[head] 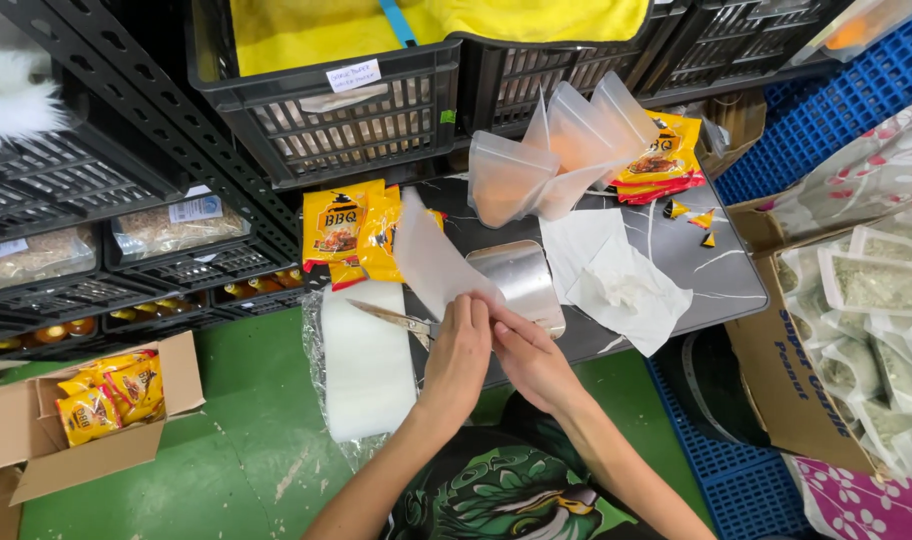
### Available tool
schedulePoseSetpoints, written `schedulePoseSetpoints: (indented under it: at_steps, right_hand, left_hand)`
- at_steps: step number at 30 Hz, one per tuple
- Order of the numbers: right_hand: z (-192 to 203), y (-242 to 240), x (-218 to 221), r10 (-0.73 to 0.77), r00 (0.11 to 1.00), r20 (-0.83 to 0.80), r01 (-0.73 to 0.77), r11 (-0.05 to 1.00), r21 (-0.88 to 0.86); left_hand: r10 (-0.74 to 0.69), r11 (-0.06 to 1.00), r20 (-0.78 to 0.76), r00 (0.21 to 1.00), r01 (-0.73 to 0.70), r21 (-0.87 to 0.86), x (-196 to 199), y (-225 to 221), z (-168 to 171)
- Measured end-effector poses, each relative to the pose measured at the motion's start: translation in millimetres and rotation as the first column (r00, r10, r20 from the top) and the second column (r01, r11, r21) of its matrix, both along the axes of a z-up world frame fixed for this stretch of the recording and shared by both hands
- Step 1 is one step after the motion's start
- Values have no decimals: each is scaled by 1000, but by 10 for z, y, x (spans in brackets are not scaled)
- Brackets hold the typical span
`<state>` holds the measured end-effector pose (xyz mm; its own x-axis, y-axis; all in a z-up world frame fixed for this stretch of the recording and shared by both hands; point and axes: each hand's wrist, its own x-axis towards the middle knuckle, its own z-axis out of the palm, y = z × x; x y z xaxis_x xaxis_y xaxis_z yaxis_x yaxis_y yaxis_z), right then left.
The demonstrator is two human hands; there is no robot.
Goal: The person places items into plastic pouches, weighs the pouches on a digital scale, and prepares additional plastic bags for packaging.
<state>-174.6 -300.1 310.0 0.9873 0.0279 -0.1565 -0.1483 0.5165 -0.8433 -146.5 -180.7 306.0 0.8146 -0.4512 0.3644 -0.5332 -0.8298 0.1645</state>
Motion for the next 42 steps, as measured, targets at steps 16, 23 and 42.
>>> schedulePoseSetpoints:
  at_steps: [16, 23, 42]
  right_hand:
    - [170, -188, 88, -13, 999, -36, -8, 850, -527]
    - [112, -146, 100, -174, 981, 91, 196, 877, -439]
    - [-309, -284, 129, -79, 954, -291, 83, 997, 0]
  left_hand:
    - [-6, 1000, 218, 976, 3, 14, -82, -259, -204]
    - [-201, 979, 171, 965, 200, 21, -157, -246, -164]
    - [266, 336, -301, 916, -381, -861, 442, 579, -1136]
